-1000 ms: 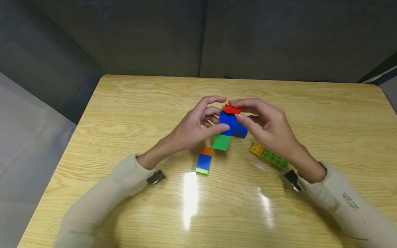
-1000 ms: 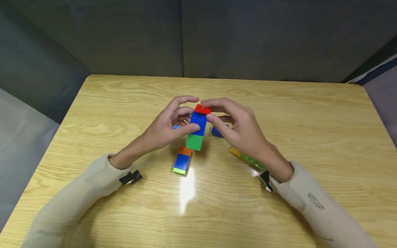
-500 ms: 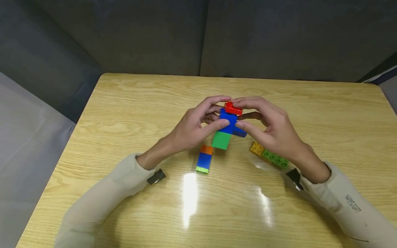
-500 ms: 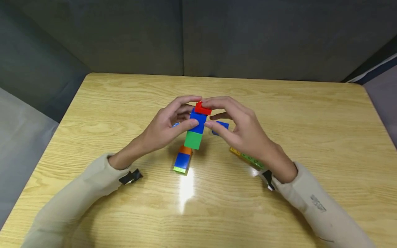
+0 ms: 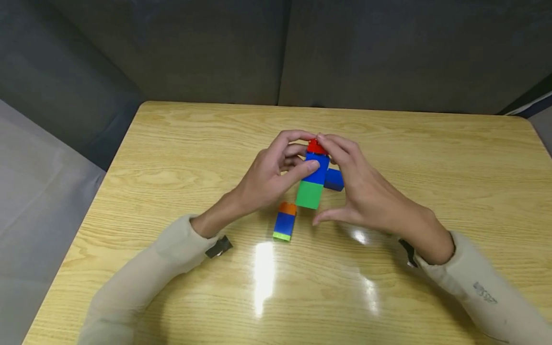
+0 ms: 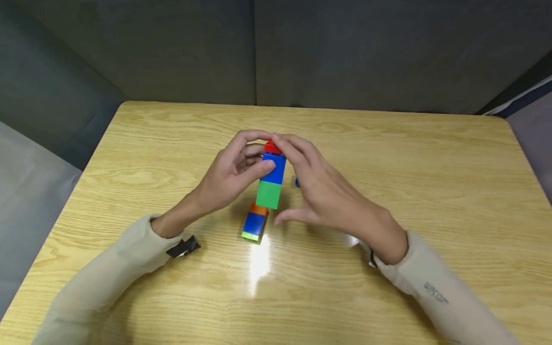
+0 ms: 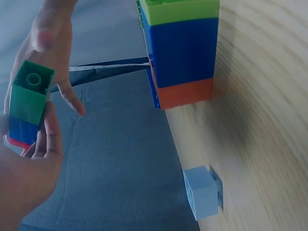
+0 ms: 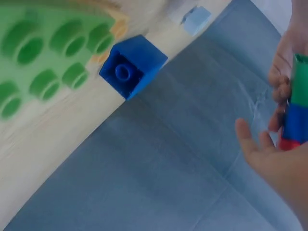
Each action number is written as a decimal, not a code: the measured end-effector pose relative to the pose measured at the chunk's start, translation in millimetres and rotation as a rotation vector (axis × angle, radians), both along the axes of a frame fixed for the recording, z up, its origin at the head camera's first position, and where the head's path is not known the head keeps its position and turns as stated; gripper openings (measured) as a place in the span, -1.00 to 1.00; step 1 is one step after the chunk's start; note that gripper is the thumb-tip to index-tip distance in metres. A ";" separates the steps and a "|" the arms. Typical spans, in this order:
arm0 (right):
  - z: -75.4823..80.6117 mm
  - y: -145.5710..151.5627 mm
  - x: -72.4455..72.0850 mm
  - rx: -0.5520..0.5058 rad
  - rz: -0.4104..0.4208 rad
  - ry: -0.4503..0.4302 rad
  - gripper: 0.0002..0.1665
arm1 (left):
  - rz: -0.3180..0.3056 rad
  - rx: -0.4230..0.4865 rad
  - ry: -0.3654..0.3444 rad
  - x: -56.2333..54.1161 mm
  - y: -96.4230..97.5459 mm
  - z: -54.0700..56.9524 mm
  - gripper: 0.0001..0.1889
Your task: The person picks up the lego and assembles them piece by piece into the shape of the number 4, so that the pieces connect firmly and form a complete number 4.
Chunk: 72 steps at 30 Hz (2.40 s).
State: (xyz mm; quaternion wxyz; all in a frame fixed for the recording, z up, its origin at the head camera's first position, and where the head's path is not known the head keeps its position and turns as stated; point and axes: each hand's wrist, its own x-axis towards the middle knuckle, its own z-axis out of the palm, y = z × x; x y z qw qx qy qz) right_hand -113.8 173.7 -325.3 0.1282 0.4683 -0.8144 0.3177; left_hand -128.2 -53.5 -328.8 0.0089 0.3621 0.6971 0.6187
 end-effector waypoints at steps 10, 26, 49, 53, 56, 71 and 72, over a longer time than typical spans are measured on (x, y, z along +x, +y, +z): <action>1.4 -6.1 4.8 -0.022 -0.088 -0.019 0.47 | 0.000 0.039 -0.070 2.2 4.2 1.7 -0.54; 19.8 6.7 7.8 -0.139 -0.078 -0.133 0.34 | -0.043 -0.078 0.499 -7.3 -1.2 7.4 0.21; 16.5 7.6 1.1 -0.148 -0.054 -0.180 0.45 | -0.011 -0.072 0.442 -10.1 -2.2 4.3 0.18; 15.9 10.3 -0.1 -0.157 -0.058 -0.162 0.39 | -0.053 -0.078 0.399 -8.5 -0.3 1.9 0.16; 14.5 11.3 0.7 -0.153 -0.056 -0.146 0.38 | -0.079 -0.075 0.396 -7.2 0.0 0.7 0.14; 6.2 14.9 3.7 -0.144 -0.071 -0.171 0.27 | -0.167 -0.050 -0.032 4.1 3.3 0.4 0.00; 5.1 14.9 4.0 -0.141 -0.068 -0.166 0.29 | -0.157 -0.031 -0.070 5.5 4.4 0.6 -0.08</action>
